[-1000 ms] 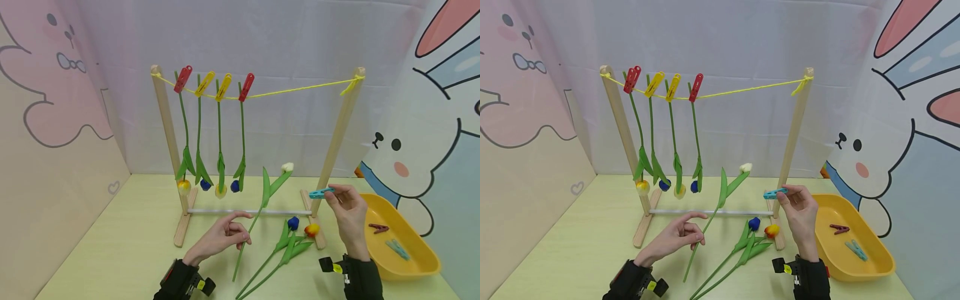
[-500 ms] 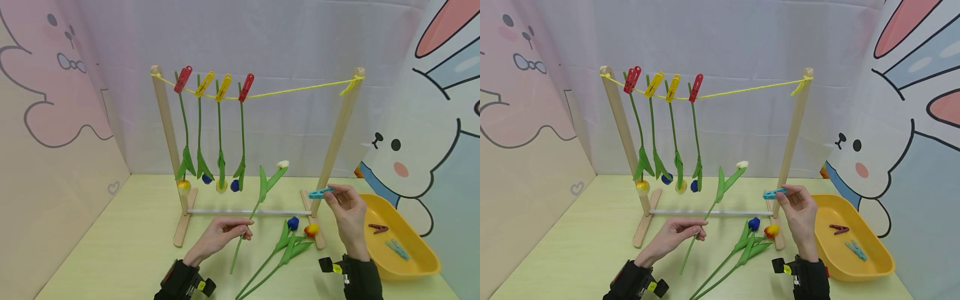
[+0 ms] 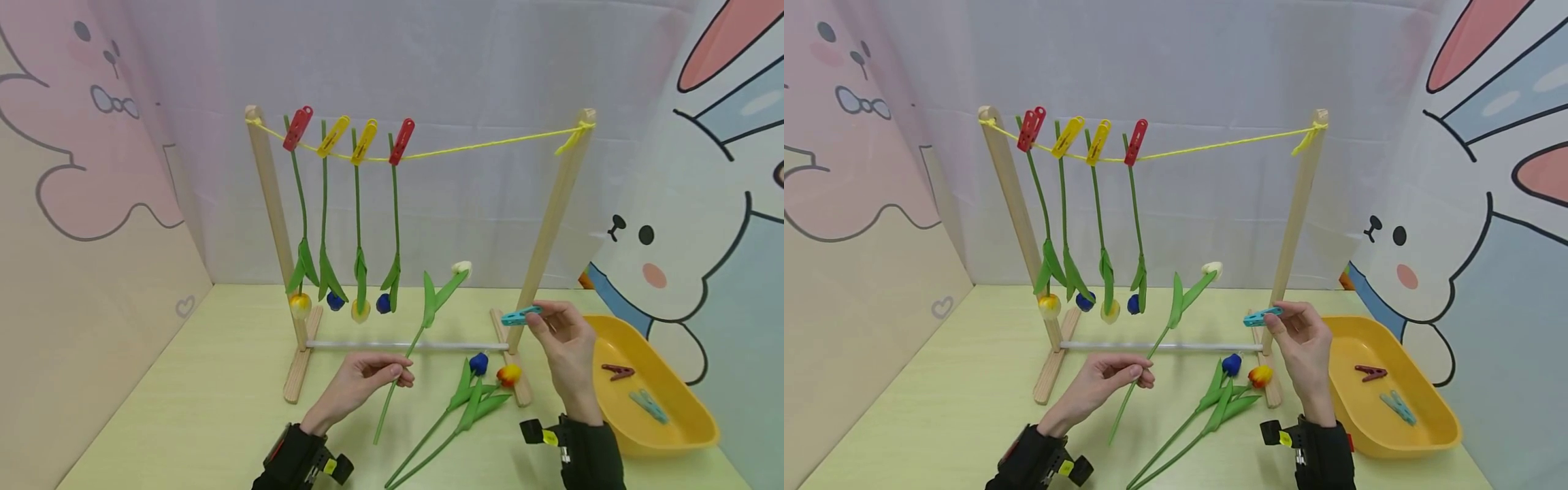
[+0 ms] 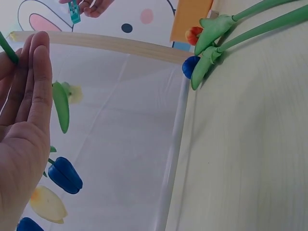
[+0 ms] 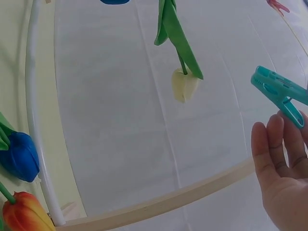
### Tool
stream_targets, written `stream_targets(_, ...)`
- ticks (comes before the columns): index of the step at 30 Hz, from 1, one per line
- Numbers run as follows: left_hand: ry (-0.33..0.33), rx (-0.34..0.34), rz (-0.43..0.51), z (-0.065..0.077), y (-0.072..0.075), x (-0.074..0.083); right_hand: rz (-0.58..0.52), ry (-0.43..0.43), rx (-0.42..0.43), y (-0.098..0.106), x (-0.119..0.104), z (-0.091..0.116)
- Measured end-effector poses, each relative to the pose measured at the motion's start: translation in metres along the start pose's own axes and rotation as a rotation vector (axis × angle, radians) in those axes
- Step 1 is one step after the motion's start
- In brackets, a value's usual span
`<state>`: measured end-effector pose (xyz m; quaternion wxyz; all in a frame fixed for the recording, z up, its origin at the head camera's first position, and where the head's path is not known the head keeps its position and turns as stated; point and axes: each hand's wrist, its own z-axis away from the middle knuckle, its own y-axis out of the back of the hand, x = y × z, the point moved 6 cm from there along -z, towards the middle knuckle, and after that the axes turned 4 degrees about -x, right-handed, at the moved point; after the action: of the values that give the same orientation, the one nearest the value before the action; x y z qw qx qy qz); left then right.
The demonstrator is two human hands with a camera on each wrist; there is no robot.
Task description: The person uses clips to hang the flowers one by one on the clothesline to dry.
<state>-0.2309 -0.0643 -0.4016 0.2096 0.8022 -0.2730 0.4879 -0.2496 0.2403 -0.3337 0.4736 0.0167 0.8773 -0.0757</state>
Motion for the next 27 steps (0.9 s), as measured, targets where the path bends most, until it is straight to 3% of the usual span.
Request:
stream_targets(8, 0.002, 0.031, -0.016, -0.0006, 0.0005, 0.0006, -0.029, 0.036, -0.034, -0.0019, 0.0000, 0.0003)
stream_targets(15, 0.054, 0.040, -0.039, 0.0005, 0.0008, -0.0003, -0.018, 0.035, -0.039, -0.0021, 0.0012, 0.0009)
stream_targets(27, 0.033, 0.106, -0.058, -0.0007, 0.0037, 0.0054, -0.037, 0.074, -0.064, -0.0032, -0.0001, 0.0009)
